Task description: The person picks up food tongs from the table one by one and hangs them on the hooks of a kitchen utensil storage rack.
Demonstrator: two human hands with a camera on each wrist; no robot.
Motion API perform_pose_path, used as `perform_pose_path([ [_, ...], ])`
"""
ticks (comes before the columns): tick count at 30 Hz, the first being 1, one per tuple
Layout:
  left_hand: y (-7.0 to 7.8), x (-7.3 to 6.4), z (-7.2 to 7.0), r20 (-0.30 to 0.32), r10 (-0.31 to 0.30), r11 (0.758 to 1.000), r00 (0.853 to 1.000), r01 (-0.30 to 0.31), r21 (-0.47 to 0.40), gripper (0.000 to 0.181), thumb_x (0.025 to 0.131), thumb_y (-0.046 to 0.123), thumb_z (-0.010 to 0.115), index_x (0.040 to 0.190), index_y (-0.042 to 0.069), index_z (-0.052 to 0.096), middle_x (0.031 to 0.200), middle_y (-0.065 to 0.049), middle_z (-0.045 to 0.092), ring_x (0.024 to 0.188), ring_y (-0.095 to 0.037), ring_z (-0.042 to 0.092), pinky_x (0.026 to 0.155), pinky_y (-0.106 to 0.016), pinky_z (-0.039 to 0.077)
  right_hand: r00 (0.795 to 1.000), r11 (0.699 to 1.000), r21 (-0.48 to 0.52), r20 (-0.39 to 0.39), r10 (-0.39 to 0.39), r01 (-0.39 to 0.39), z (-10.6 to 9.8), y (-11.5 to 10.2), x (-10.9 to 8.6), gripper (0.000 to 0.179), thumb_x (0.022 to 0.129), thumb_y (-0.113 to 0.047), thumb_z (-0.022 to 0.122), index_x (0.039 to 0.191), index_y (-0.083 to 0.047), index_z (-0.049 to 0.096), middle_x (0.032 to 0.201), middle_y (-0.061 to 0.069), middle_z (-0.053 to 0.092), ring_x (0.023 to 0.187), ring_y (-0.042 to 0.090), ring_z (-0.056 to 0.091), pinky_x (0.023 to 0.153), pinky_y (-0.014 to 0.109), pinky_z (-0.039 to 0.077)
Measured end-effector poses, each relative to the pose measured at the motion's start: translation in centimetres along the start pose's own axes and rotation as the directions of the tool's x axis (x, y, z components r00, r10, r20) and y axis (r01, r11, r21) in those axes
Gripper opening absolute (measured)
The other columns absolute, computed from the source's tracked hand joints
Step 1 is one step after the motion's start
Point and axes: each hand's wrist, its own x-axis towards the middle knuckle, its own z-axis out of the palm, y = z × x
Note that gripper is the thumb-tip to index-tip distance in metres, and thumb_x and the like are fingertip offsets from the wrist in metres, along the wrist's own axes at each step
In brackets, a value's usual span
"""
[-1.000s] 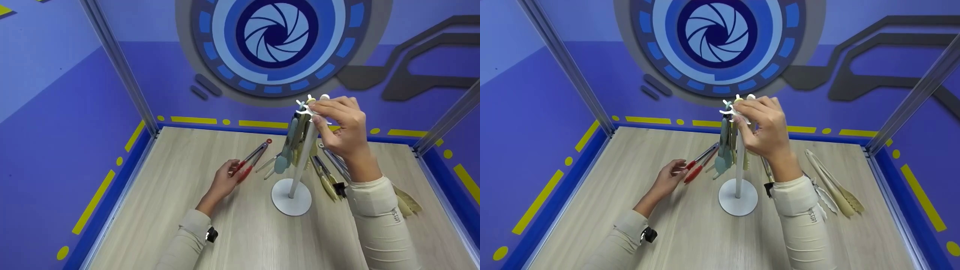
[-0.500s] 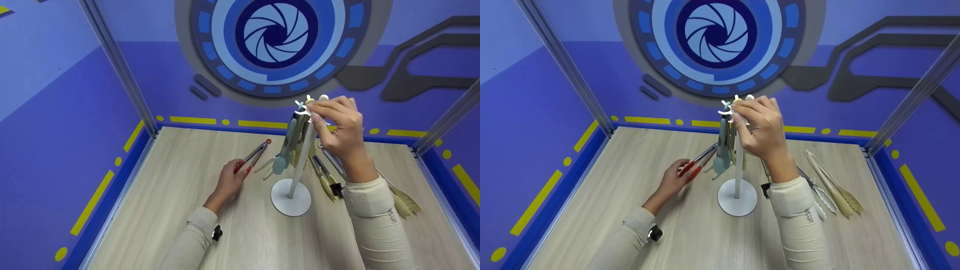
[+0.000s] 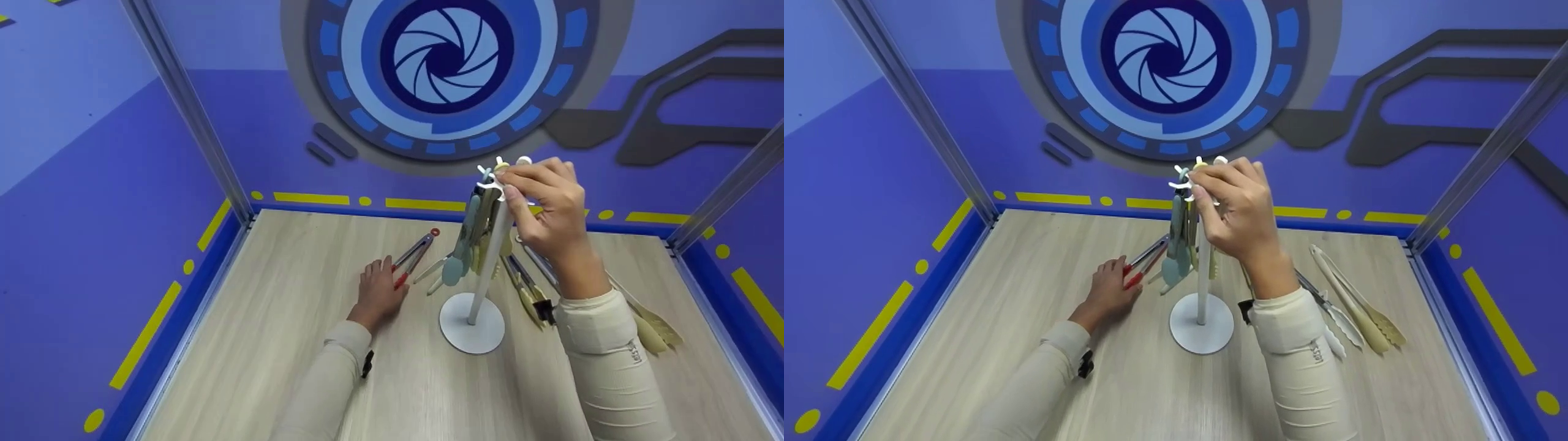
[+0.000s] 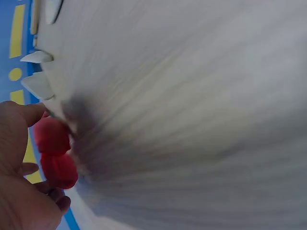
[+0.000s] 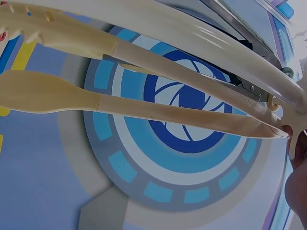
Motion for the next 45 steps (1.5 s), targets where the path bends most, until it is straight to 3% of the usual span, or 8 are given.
perform_pose_path([
  [4, 0.1, 0.4, 1.6, -0.060, -0.004, 0.995, 0.998, 0.010, 0.098, 0.069, 0.100, 0.037, 0.074, 0.152, -0.002, 0.050, 0.140, -0.023, 0.060, 0.128, -0.038, 0.056, 0.109, -0.051, 0.049, 1.000, 1.000, 0.000, -0.001, 0.014, -0.014, 0.1, -0.1, -0.1, 0.021, 0.091, -0.011, 0.069, 0.102, -0.007, 0.087, 0.102, 0.011, 0.084, 0.089, 0.030, 0.061, 0.091, 0.027, 0.031],
  [7, 0.3, 0.5, 2.5, -0.093, -0.030, 0.977, 0.995, 0.049, 0.206, 0.064, 0.102, 0.046, 0.070, 0.145, 0.001, 0.056, 0.129, -0.017, 0.061, 0.117, -0.034, 0.058, 0.095, -0.046, 0.051, 1.000, 1.000, -0.001, 0.001, 0.028, -0.028, 0.2, -0.2, -0.1, 0.021, 0.091, -0.011, 0.069, 0.101, -0.007, 0.087, 0.101, 0.011, 0.083, 0.090, 0.030, 0.061, 0.092, 0.027, 0.031],
  [11, 0.5, 0.6, 3.1, -0.093, -0.088, 0.957, 0.992, 0.110, 0.270, 0.061, 0.102, 0.054, 0.065, 0.138, 0.006, 0.059, 0.118, -0.013, 0.060, 0.108, -0.030, 0.057, 0.086, -0.043, 0.049, 0.999, 0.999, -0.003, -0.006, 0.040, -0.040, 0.3, -0.2, 0.0, 0.021, 0.091, -0.012, 0.069, 0.100, -0.007, 0.087, 0.100, 0.011, 0.083, 0.090, 0.031, 0.062, 0.093, 0.026, 0.031],
  [23, 0.8, 0.6, 3.4, -0.106, -0.113, 0.954, 0.988, 0.137, 0.265, 0.056, 0.104, 0.051, 0.063, 0.139, 0.008, 0.059, 0.118, -0.013, 0.061, 0.106, -0.030, 0.057, 0.085, -0.045, 0.049, 0.998, 0.999, -0.008, -0.045, 0.054, -0.054, 0.3, -0.1, -0.3, 0.018, 0.090, -0.007, 0.070, 0.097, -0.003, 0.086, 0.097, 0.015, 0.083, 0.089, 0.034, 0.062, 0.094, 0.024, 0.032],
  [31, 0.9, 0.3, 3.6, -0.178, -0.070, 0.962, 0.981, 0.114, 0.250, 0.048, 0.103, 0.048, 0.067, 0.127, 0.008, 0.062, 0.111, -0.013, 0.062, 0.100, -0.032, 0.059, 0.078, -0.044, 0.048, 0.996, 0.998, 0.004, -0.068, 0.063, -0.063, 0.3, -0.4, -0.3, 0.019, 0.089, -0.007, 0.069, 0.095, -0.002, 0.086, 0.094, 0.016, 0.082, 0.089, 0.034, 0.061, 0.093, 0.023, 0.032],
  [41, 0.6, 0.4, 3.5, -0.142, -0.086, 0.965, 0.986, 0.118, 0.235, 0.050, 0.104, 0.047, 0.064, 0.133, 0.007, 0.060, 0.115, -0.014, 0.061, 0.104, -0.033, 0.058, 0.082, -0.045, 0.047, 0.995, 0.997, 0.002, -0.074, 0.073, -0.073, 0.4, -0.7, -0.2, 0.017, 0.089, -0.006, 0.069, 0.093, -0.001, 0.086, 0.093, 0.017, 0.082, 0.088, 0.035, 0.062, 0.092, 0.023, 0.032],
  [45, 0.4, 0.5, 2.8, -0.088, -0.091, 0.968, 0.992, 0.109, 0.226, 0.047, 0.105, 0.043, 0.063, 0.136, 0.008, 0.059, 0.117, -0.014, 0.060, 0.106, -0.033, 0.057, 0.086, -0.046, 0.049, 0.995, 0.998, 0.009, -0.076, 0.070, -0.070, 0.5, -0.6, -0.3, 0.018, 0.089, -0.006, 0.069, 0.094, -0.001, 0.086, 0.094, 0.017, 0.082, 0.088, 0.035, 0.061, 0.092, 0.023, 0.032],
])
